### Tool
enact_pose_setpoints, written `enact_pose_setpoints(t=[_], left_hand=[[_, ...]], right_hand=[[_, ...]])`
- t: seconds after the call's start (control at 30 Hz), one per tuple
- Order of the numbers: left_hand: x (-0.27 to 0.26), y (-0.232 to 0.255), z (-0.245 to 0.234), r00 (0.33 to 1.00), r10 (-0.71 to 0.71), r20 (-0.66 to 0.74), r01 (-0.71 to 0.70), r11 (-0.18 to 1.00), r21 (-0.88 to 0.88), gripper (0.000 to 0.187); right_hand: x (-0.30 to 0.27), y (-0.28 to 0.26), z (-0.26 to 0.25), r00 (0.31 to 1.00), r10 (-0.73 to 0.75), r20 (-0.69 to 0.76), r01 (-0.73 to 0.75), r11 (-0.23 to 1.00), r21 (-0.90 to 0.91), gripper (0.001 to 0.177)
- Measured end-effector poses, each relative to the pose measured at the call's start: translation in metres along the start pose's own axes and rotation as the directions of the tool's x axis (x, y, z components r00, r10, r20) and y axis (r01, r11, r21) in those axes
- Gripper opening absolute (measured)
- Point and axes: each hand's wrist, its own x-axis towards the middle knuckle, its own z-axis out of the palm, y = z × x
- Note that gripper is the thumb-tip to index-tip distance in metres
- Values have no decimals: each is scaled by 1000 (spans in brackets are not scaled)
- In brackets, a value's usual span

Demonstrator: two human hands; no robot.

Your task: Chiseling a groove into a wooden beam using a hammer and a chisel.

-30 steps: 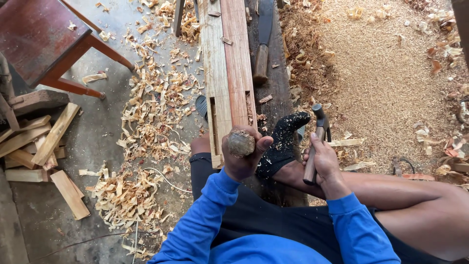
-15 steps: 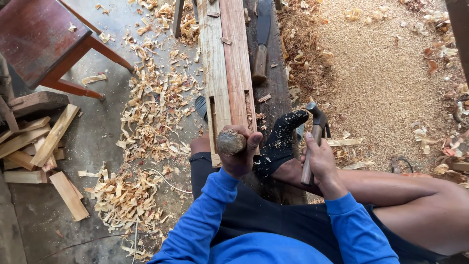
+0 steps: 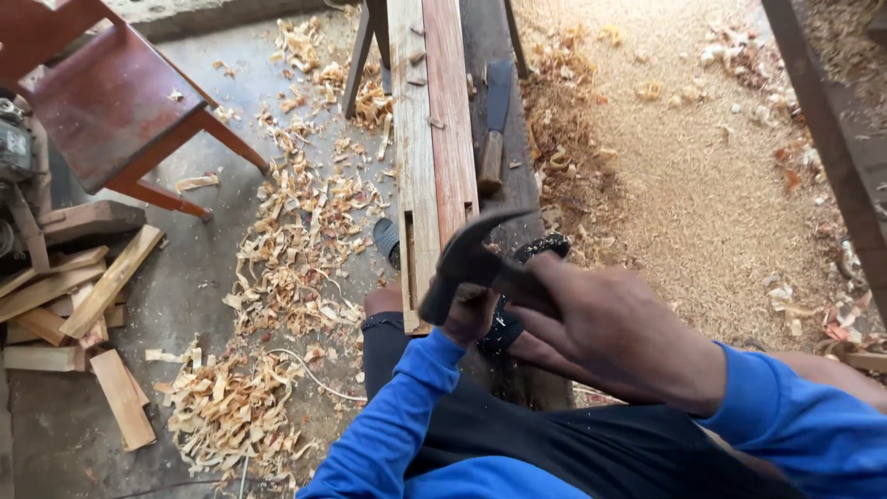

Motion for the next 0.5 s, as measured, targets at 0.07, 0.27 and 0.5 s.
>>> enact_pose_setpoints(t=[0.07,0.27,0.5], left_hand=[[6,5,-3,999,-40,1,40,997,-64,27],[-53,-61,23,940,-196,281,239,963,-127,10],[0,-3,26,794,-449,410,605,515,-607,47]], right_hand=[[-2,3,6,999,9,39,-10,1000,18,40],[-11,-6,-6,990,-103,-97,111,991,77,45],[-24,23,32,943,-185,-275,217,972,92,43]])
